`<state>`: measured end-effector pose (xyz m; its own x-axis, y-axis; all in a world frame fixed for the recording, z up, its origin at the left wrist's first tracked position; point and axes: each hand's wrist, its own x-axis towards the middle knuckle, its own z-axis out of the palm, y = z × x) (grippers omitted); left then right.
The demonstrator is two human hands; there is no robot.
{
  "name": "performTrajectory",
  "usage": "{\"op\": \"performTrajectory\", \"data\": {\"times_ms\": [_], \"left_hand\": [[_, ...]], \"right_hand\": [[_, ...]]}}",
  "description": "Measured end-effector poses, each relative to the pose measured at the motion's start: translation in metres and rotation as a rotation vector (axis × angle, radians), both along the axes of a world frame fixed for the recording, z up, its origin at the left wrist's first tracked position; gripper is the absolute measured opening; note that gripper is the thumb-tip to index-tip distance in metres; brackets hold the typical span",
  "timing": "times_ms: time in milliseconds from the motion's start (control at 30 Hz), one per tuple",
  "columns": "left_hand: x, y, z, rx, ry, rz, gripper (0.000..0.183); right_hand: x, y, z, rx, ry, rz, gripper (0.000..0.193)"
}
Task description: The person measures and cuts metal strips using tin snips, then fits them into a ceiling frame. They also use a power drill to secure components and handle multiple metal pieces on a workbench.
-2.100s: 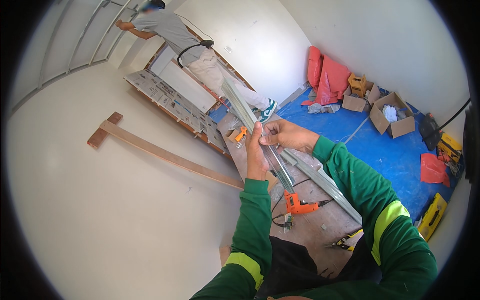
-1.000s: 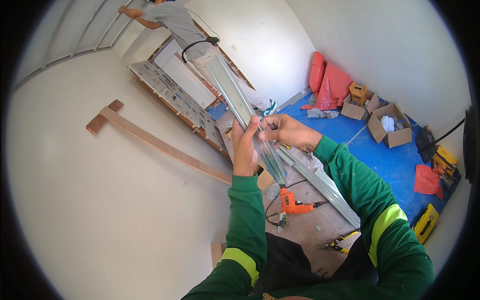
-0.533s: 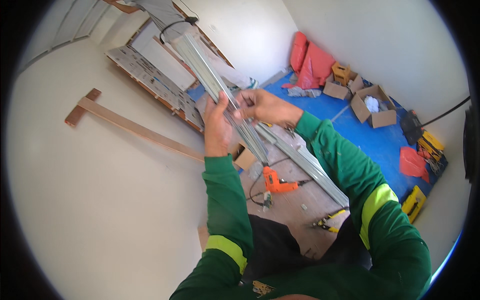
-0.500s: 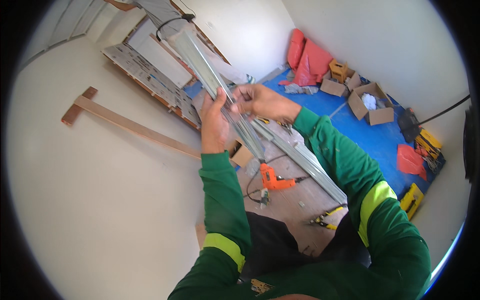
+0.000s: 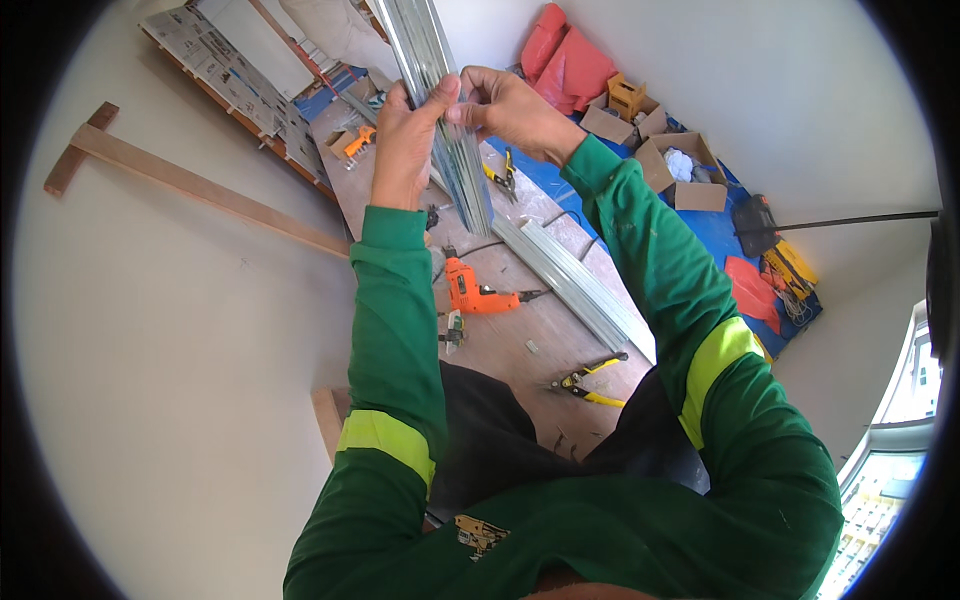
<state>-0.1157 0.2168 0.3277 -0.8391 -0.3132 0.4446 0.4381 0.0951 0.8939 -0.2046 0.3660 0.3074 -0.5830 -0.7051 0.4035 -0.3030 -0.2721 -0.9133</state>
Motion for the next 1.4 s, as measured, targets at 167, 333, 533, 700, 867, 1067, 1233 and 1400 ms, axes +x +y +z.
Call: {"op": "performTrajectory", "data": {"times_ms": [167,333,533,700,867,1067,1233,1400], "left_hand": [[-0.017,0.003,-0.025,0.082,-0.017,0.075,0.048],[-0.020,-0.019,-0.022,0.382,-0.003,0.062,0.057],[-0.004,-0.043,-0.004,0.213,0.121,0.126,0.055],[0.003,-0.032,-0.002,0.099,0.119,0.225,0.059],[-0.002,-0.034,-0.007,-0.043,0.176,0.356,0.051],[-0.014,-0.034,-0.028,0.025,0.114,0.414,0.052],[-0.010,-0.047,-0.028,0.262,0.146,0.174,0.054],[-0.019,-0.035,-0.041,0.194,0.017,0.042,0.051]], "right_hand": [[-0.007,-0.003,-0.015,0.057,-0.028,-0.075,0.026],[-0.003,0.007,-0.025,0.218,-0.074,0.192,0.031],[0.014,0.002,-0.042,0.264,-0.231,0.433,0.019],[0.017,-0.011,-0.053,0.283,-0.132,0.309,0.026],[0.018,-0.026,-0.072,0.243,-0.044,0.162,0.026],[0.020,-0.021,-0.077,0.293,0.033,0.040,0.024],[0.012,-0.012,-0.051,0.192,-0.130,0.160,0.034],[0.001,-0.013,-0.036,0.058,-0.217,0.151,0.036]]}}
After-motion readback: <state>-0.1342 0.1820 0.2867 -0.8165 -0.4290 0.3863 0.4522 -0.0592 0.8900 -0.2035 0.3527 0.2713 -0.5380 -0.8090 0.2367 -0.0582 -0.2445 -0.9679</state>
